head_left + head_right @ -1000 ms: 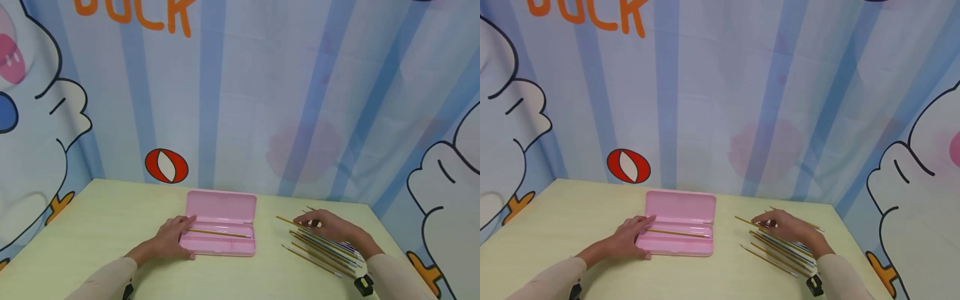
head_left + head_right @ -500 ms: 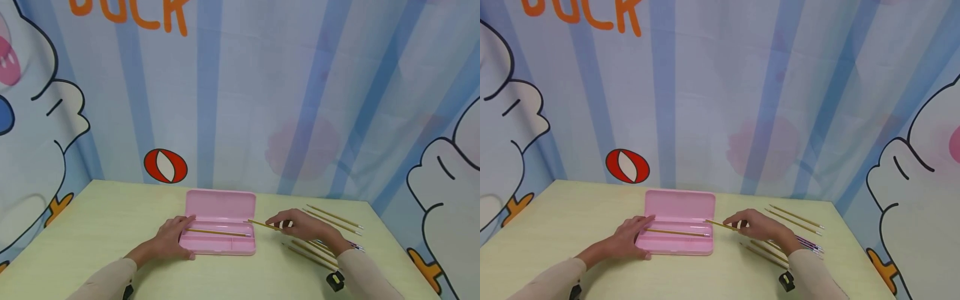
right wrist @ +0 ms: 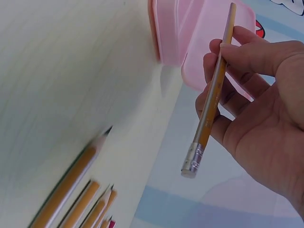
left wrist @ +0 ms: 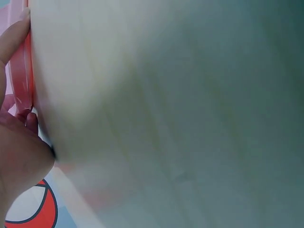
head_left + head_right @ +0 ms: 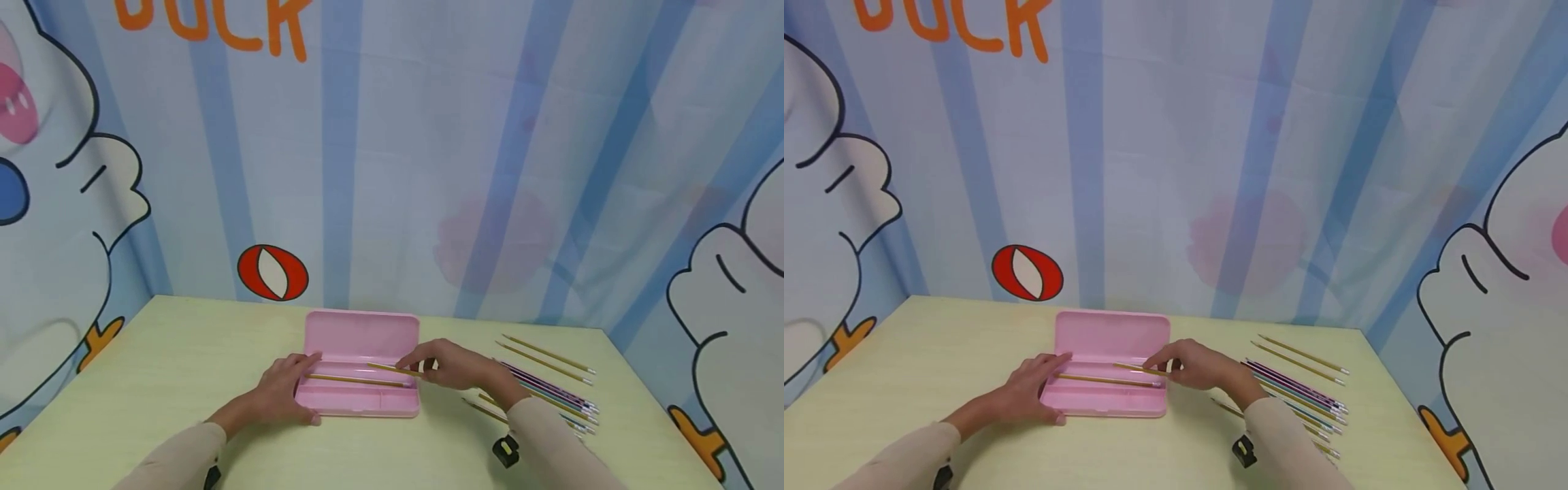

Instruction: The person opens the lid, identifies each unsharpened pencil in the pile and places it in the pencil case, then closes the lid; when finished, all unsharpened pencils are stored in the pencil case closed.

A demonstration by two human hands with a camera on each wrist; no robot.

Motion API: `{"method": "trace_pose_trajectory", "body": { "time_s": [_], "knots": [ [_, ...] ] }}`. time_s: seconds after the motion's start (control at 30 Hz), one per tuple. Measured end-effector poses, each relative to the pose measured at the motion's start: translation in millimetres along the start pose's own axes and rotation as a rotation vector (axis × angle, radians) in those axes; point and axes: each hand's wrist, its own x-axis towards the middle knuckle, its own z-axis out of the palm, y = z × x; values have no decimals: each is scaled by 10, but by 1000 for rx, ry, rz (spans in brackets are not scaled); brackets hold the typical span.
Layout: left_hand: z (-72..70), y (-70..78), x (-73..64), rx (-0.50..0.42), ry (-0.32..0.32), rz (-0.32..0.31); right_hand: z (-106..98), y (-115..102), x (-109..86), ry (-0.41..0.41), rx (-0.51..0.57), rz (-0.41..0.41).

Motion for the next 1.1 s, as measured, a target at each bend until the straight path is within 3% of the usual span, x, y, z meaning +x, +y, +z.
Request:
{"method": "trace_pose_trajectory", "body": {
  "time_s": [0.13, 0.4, 0.63, 0.93, 1.1],
  "knots": [
    [-3, 2, -1, -6, -3, 3, 63, -34, 155, 9, -58, -44],
    [16, -7, 13, 3, -3, -14, 205, -126, 413, 20, -38, -17],
    [8, -18, 21, 5, -8, -18, 355, -136, 636, 77, -115, -98],
    [0, -19, 3, 1, -15, -40, 493, -236, 794, 56, -83, 16],
    [2, -20, 4, 2, -5, -23, 532, -254, 813, 50, -81, 53]
  ]
}}
